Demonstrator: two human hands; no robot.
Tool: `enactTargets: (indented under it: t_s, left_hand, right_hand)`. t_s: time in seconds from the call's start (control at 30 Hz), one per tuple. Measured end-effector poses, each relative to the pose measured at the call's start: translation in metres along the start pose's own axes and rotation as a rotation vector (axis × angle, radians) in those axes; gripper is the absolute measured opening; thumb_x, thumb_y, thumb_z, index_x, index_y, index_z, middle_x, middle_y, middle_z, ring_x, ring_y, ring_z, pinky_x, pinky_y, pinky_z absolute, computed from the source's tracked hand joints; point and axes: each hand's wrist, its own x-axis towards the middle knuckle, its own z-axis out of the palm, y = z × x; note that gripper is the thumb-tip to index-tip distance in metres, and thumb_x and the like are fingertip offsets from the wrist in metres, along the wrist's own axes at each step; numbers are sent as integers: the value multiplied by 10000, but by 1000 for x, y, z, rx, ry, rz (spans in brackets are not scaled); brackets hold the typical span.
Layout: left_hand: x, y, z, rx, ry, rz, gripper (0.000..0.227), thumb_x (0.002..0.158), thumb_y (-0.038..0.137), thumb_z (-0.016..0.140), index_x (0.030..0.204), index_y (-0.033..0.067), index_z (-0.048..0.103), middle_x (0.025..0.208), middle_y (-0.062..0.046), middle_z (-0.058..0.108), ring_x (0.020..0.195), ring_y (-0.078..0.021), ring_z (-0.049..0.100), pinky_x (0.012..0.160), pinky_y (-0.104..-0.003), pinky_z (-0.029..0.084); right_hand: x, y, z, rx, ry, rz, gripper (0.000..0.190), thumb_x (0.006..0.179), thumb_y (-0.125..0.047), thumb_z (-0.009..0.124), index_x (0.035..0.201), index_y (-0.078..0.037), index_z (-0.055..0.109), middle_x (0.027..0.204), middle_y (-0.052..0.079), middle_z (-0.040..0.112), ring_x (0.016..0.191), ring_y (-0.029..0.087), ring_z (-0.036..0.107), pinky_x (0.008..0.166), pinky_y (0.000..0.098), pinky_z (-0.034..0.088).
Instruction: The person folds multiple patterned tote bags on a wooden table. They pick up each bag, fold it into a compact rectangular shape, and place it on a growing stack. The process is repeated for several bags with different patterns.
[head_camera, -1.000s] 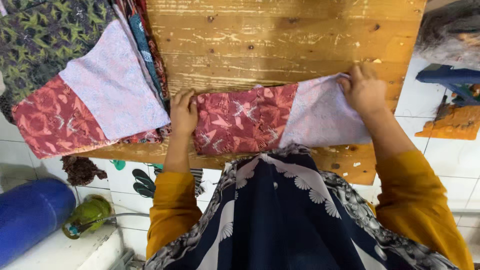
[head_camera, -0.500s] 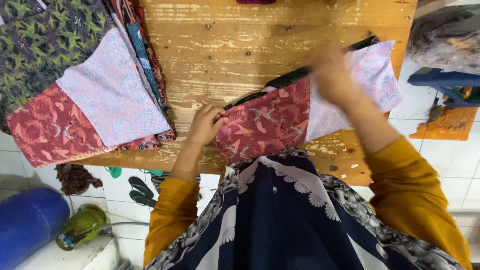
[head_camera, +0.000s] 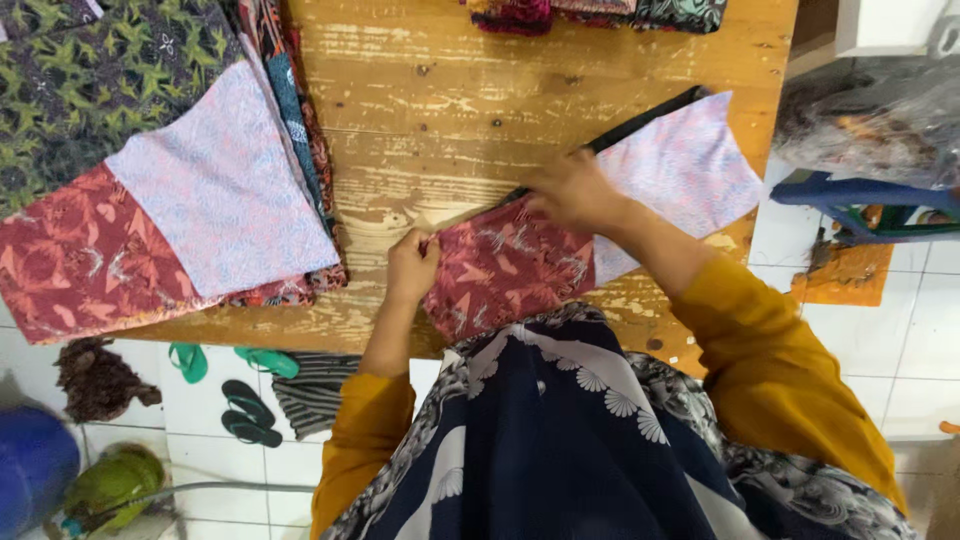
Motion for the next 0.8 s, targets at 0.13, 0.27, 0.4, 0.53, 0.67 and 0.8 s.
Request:
enactTargets:
  t_s: [0.13, 0.27, 0.4, 0.53, 0.67, 0.8]
  left_hand:
    - [-15, -8, -6, -96, -12, -94, 120, 900, 120, 714, 892, 13, 661, 728, -135, 688, 615, -189, 637, 609, -349, 516]
    - [-14, -7, -12, -65, -57, -139, 125, 907, 113, 721, 881, 8, 660, 710, -130, 676, 607, -173, 597, 591, -347, 499]
    - [-13, -9, -18, -3, -89, -210, 130, 875, 123, 735, 843, 12, 675, 684, -131, 678, 583, -180, 596, 573, -350, 489]
    - [-17, -15, -20, 50, -91, -188, 124, 857, 135, 722, 847, 20, 679, 687, -127, 682, 584, -173, 625, 582, -339, 506]
    - [-21, -17, -15, 136, -29, -233, 158, 861, 154, 733, 827, 5, 692, 697, -139, 684, 595, -194, 632, 591, -347, 504]
    - [-32, -24, -21, 36, -28, -245, 164, 878, 161, 729, 872, -1, 708, 700, -123, 700, 613, -192, 634, 598, -342, 506]
  right_hand:
    - [-51, 90, -48, -198, 124, 459, 305, 892, -121, 698, 1179, -21, 673, 1245, 246, 605, 1184, 427, 538, 966, 569, 430]
    - [-88, 154, -45, -69, 110, 633, 209, 921, -153, 742, 1113, -81, 707, 1183, 180, 648, 1151, 409, 560, 922, 594, 422]
    - [-83, 177, -27, 284, 354, 406, 32, 1024, -98, 641, 1043, -72, 643, 1153, 144, 698, 1129, 373, 649, 998, 496, 498]
    - [-54, 183, -1, -69, 292, 475, 133, 1048, -154, 707, 1014, -48, 633, 943, 152, 659, 925, 410, 623, 858, 491, 485]
    - [-12, 187, 9, -180, 386, 538, 270, 1020, -269, 765, 1091, -37, 645, 1055, 185, 667, 990, 411, 603, 866, 536, 439]
    - [-20, 126, -18, -152, 370, 594, 393, 1060, -253, 676, 1350, -4, 584, 1411, 245, 555, 1315, 457, 476, 1097, 598, 348]
